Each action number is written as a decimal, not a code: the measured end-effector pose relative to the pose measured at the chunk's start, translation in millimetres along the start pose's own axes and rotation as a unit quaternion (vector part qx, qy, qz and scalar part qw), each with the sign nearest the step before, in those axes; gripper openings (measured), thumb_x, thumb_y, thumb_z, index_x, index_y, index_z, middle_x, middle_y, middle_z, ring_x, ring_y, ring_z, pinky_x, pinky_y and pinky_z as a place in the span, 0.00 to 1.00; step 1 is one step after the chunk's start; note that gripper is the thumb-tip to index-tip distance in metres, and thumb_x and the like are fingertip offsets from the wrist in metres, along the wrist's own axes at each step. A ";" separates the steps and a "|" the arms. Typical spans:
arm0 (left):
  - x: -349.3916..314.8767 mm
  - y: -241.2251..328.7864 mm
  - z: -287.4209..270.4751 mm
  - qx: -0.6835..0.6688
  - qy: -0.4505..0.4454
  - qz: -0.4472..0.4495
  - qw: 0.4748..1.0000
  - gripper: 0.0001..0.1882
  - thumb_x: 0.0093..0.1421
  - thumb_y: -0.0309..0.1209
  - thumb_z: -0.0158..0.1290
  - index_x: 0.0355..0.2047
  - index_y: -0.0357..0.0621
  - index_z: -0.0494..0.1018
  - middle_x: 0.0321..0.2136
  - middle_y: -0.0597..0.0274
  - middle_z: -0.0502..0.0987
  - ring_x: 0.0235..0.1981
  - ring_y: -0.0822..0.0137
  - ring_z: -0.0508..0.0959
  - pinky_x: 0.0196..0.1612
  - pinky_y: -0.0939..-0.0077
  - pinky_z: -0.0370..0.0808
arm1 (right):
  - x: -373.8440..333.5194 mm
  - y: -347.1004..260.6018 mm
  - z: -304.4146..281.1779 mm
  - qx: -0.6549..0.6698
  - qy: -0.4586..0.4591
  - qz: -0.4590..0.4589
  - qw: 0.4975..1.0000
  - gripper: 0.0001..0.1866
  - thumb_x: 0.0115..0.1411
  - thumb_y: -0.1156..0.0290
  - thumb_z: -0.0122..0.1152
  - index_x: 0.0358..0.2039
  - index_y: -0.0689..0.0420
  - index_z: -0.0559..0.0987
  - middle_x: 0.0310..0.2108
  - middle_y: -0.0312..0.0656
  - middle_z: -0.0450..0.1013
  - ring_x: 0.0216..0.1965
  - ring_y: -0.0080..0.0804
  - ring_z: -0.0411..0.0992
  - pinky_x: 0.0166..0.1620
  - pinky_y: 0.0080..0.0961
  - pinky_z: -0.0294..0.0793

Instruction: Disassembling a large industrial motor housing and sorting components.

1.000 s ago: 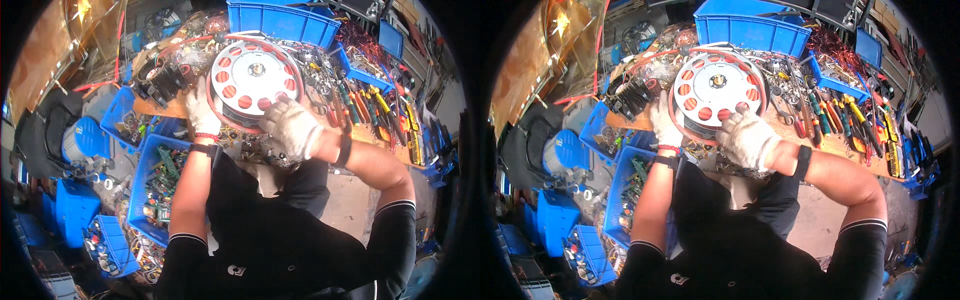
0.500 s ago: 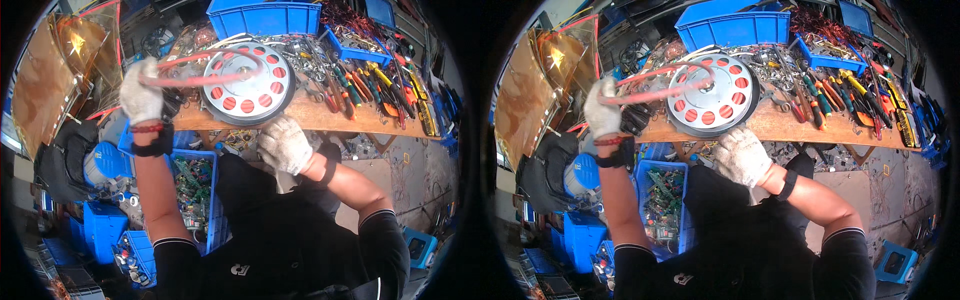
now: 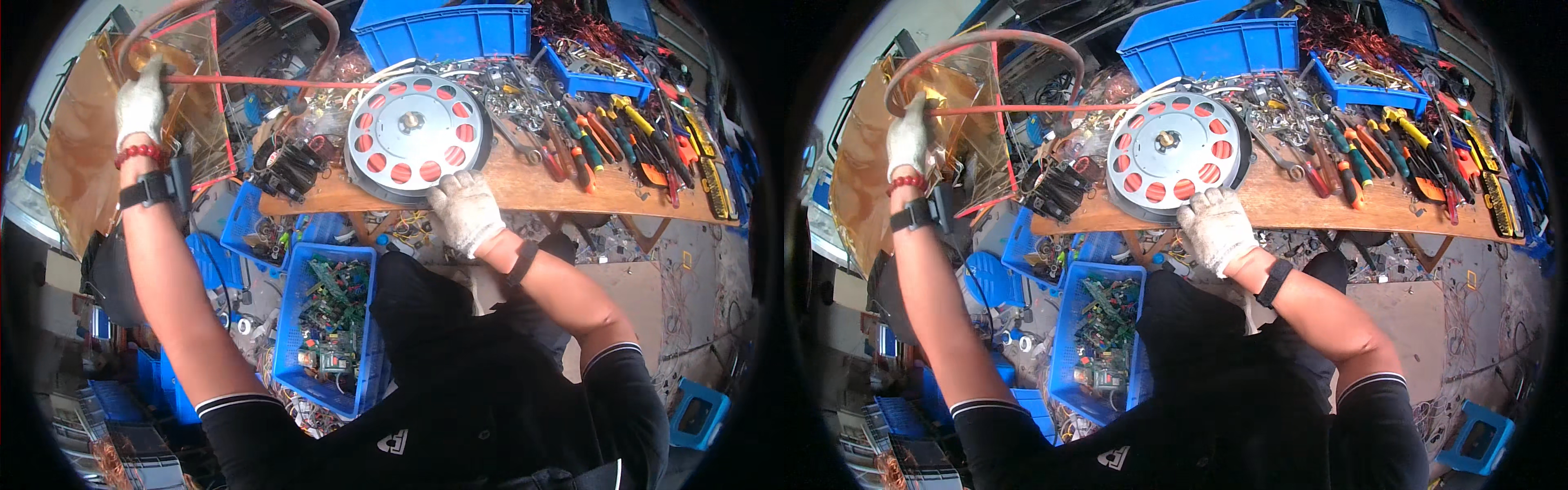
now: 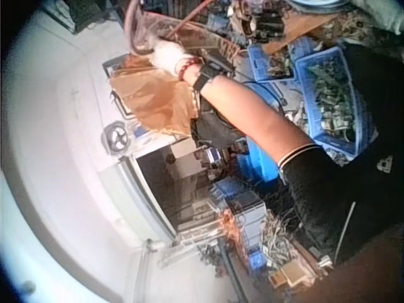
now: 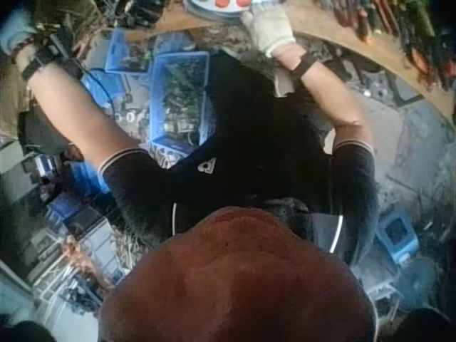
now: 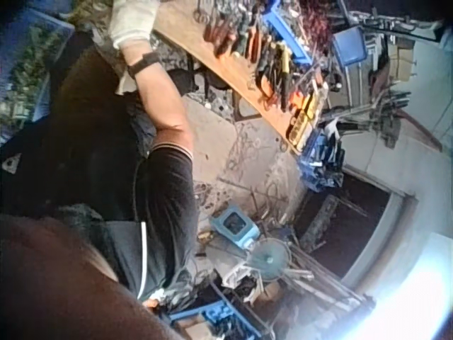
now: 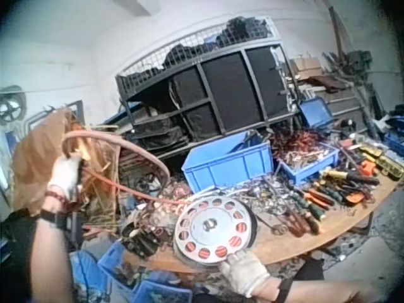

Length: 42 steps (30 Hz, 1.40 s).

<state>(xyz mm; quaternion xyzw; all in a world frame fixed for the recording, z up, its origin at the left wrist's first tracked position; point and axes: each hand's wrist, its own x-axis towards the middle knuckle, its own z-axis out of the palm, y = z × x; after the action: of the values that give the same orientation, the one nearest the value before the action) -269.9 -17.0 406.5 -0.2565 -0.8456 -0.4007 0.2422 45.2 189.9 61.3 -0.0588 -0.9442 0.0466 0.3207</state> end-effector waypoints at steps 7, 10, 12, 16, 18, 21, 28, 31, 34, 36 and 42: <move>71.6 -35.7 -49.8 0.128 0.020 0.190 0.973 0.23 0.63 0.52 0.51 0.38 0.46 0.84 0.24 0.61 0.80 0.22 0.69 0.76 0.28 0.73 0.72 | 7.7 -1.9 -0.2 -0.025 -0.002 -0.021 0.999 0.12 0.51 0.60 0.63 0.31 0.52 0.79 0.34 0.42 0.74 0.42 0.42 0.72 0.48 0.41 0.67; 67.0 -18.9 -56.1 -0.025 0.003 0.058 0.998 0.18 0.65 0.46 0.52 0.41 0.46 0.82 0.23 0.62 0.79 0.22 0.69 0.76 0.25 0.75 0.71 | 9.4 6.7 -1.7 -0.041 -0.043 -0.029 0.998 0.12 0.51 0.59 0.63 0.31 0.52 0.80 0.36 0.42 0.75 0.44 0.40 0.72 0.49 0.41 0.67; 52.5 -13.5 -63.2 -0.015 -0.014 0.007 1.000 0.17 0.63 0.44 0.57 0.43 0.44 0.79 0.20 0.70 0.72 0.19 0.71 0.72 0.24 0.74 0.69 | 7.5 16.0 -4.6 -0.052 -0.068 -0.024 0.996 0.12 0.51 0.58 0.64 0.30 0.52 0.81 0.37 0.42 0.76 0.45 0.40 0.73 0.49 0.41 0.67; 22.0 -3.3 -83.2 -0.203 -0.021 -0.101 0.974 0.18 0.63 0.49 0.56 0.35 0.47 0.77 0.15 0.75 0.63 0.13 0.75 0.63 0.19 0.79 0.62 | 14.2 28.7 -19.8 -0.097 -0.096 0.012 0.991 0.16 0.53 0.53 0.65 0.32 0.52 0.84 0.37 0.42 0.76 0.46 0.40 0.72 0.51 0.42 0.66; 14.6 -9.0 -95.1 -0.222 0.015 -0.111 0.969 0.18 0.64 0.45 0.55 0.34 0.42 0.79 0.14 0.72 0.65 0.13 0.74 0.63 0.18 0.79 0.62 | 22.9 29.0 -26.7 -0.115 -0.149 0.079 0.979 0.18 0.53 0.51 0.65 0.33 0.53 0.84 0.37 0.42 0.77 0.46 0.39 0.72 0.51 0.41 0.66; 12.9 -27.7 -113.6 -0.247 0.012 -0.104 0.963 0.15 0.64 0.45 0.57 0.30 0.48 0.74 0.16 0.71 0.66 0.14 0.73 0.66 0.20 0.77 0.66 | 29.5 31.7 -26.8 -0.109 -0.072 0.049 0.990 0.20 0.51 0.49 0.67 0.34 0.52 0.84 0.37 0.42 0.78 0.46 0.40 0.74 0.52 0.41 0.66; 13.6 -78.8 -154.4 -0.244 0.032 -0.121 0.962 0.13 0.65 0.45 0.55 0.36 0.50 0.76 0.16 0.72 0.67 0.15 0.75 0.67 0.21 0.78 0.67 | 58.5 57.4 -51.5 -0.152 -0.148 0.019 0.977 0.23 0.48 0.43 0.68 0.33 0.51 0.86 0.40 0.43 0.79 0.47 0.39 0.75 0.53 0.40 0.68; 13.4 -100.3 -183.5 -0.235 0.058 -0.110 0.964 0.16 0.66 0.45 0.53 0.43 0.47 0.78 0.19 0.73 0.68 0.17 0.76 0.67 0.22 0.80 0.66 | 70.1 92.3 -65.2 -0.222 -0.187 0.079 0.954 0.17 0.53 0.51 0.64 0.35 0.51 0.84 0.42 0.45 0.78 0.48 0.41 0.75 0.52 0.42 0.69; 18.1 -119.9 -193.6 -0.257 0.094 -0.158 0.949 0.17 0.65 0.46 0.54 0.42 0.46 0.78 0.20 0.73 0.68 0.18 0.77 0.67 0.23 0.79 0.63 | 71.7 122.5 -89.4 -0.272 -0.044 0.193 0.942 0.11 0.56 0.61 0.58 0.34 0.52 0.83 0.39 0.45 0.79 0.45 0.43 0.77 0.48 0.42 0.73; 15.1 -125.0 -193.7 -0.273 0.101 -0.161 0.943 0.17 0.64 0.46 0.55 0.42 0.46 0.78 0.20 0.73 0.68 0.18 0.77 0.66 0.22 0.80 0.62 | 76.5 113.1 -98.2 -0.276 -0.005 0.168 0.946 0.12 0.55 0.61 0.60 0.33 0.53 0.83 0.38 0.45 0.79 0.44 0.44 0.77 0.46 0.40 0.74; 13.6 -144.4 -192.6 -0.271 0.050 -0.155 0.949 0.17 0.63 0.46 0.57 0.41 0.46 0.79 0.18 0.75 0.67 0.17 0.78 0.66 0.22 0.81 0.62 | 91.6 25.7 -55.9 -0.072 -0.110 -0.045 0.990 0.23 0.48 0.49 0.70 0.36 0.53 0.81 0.41 0.48 0.77 0.48 0.46 0.75 0.53 0.43 0.70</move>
<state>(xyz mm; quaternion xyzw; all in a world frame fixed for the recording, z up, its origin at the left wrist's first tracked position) -331.5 -247.3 443.1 -0.1578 -0.7212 -0.6596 0.1409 9.3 231.0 157.2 -0.0334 -0.9763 -0.0303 0.2116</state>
